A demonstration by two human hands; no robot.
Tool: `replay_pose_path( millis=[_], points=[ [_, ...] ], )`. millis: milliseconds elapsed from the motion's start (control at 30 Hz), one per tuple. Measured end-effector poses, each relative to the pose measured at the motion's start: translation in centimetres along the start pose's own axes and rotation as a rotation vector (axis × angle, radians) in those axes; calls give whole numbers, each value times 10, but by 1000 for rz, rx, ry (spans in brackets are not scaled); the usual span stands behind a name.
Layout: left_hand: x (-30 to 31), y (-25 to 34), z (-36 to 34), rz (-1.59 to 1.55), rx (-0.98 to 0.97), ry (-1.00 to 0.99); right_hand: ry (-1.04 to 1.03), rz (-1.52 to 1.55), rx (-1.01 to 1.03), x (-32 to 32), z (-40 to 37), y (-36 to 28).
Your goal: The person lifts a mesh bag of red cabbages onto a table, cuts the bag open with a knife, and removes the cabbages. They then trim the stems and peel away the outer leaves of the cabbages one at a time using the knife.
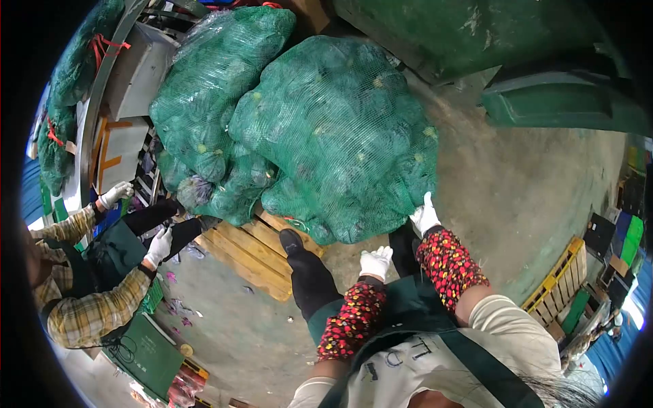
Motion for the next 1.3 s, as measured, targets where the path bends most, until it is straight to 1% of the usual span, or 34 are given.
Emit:
replay_pose_path(
  millis=[33, 67, 100, 133, 167, 200, 267, 300, 333, 400, 433, 467, 500, 533, 567, 600, 667, 700, 733, 800, 833, 867, 900, 933, 967, 1000, 1067, 1133, 1167, 1200, 1267, 1300],
  points=[
    [8, -5, 33, -53, 78, -162, 13, 24, 29, -5, -11, 1],
    [8, -10, 49, -58, 74, -168, 64, 55, 18, 2, -16, 2],
    [4, -13, 62, -103, 85, -123, 114, 88, 8, 9, -20, 3],
    [-5, -16, 73, -145, 98, -85, -40, 175, 44, 12, -16, 2],
    [-14, -20, 82, -188, 112, -46, -47, 140, -7, 15, -16, 1],
    [-24, -27, 87, -191, 112, -63, -51, 104, -58, 18, -18, -1],
    [-56, -27, 84, -135, -48, -353, -207, -89, -84, 17, -23, -6],
    [-69, -34, 61, -105, -22, -297, -226, -128, -111, 15, -34, -12],
    [-78, -35, 54, -81, 19, -398, -271, -140, -129, 12, -41, -15],
    [-69, -42, 53, -98, -10, -143, -215, -224, -172, 17, -48, -18],
    [-64, -40, 62, -131, -56, -188, -251, -310, -168, 16, -49, -17],
    [-61, -44, 66, -138, -51, -193, -287, -396, -163, 14, -48, -16],
    [-56, -45, 68, -171, -57, -153, -257, -440, -129, 12, -48, -18],
    [-53, -45, 65, -202, -66, -115, -262, -446, -126, 7, -46, -18],
    [-50, -43, 77, -126, -100, -217, -255, -432, -128, 4, -45, -18],
    [-51, -42, 72, -125, -101, -217, -244, -416, -131, 4, -44, -17],
    [-40, -43, 66, 35, -66, -9, -231, -368, -156, 14, -29, -12],
    [-28, -28, 93, 192, -265, -47, -270, -336, -197, 20, -20, -11],
    [-32, -26, 100, 130, -306, -206, -302, -302, -240, 27, -17, -9],
    [-29, -26, 113, -150, -283, -148, -210, -299, -223, 24, -28, -11],
    [-28, -24, 114, -171, -301, -115, -246, -375, -170, 6, -51, -23],
    [-23, -20, 113, -197, -322, -85, -280, -355, -171, 11, -43, -19],
    [-21, -15, 110, -144, -376, -200, -315, -372, -156, 8, -48, -21],
    [-18, -13, 108, -115, -400, -256, -350, -390, -140, 4, -57, -23],
    [-16, -12, 104, -87, -424, -312, -344, -387, -141, 10, -60, -21],
    [-9, -13, 107, -115, -376, -210, -321, -409, -109, 14, -62, -22],
    [-12, -16, 92, -139, -328, -126, -311, -429, -63, 9, -66, -29],
    [-14, -16, 79, -186, -328, -278, -432, -596, -22, -10, -81, -29],
    [-17, -15, 63, -170, -317, -265, -377, -677, -15, -18, -93, -31],
    [-19, -15, 51, -179, -328, -279, -397, -682, -11, -22, -100, -34],
    [-16, -19, 40, -93, -328, -357, -331, -926, 0, -26, -114, -46],
    [-14, -19, 42, -46, -330, -455, -409, -1010, 68, -31, -123, -52]
  ],
)
Point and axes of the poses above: each hand's wrist, its own z-axis towards the middle knuckle, its own x-axis out of the back of the hand, y = z × x, the point moved 6 cm from there along z, towards the middle knuckle, and after that the axes turned 3 degrees about z, right-handed, at the moved point
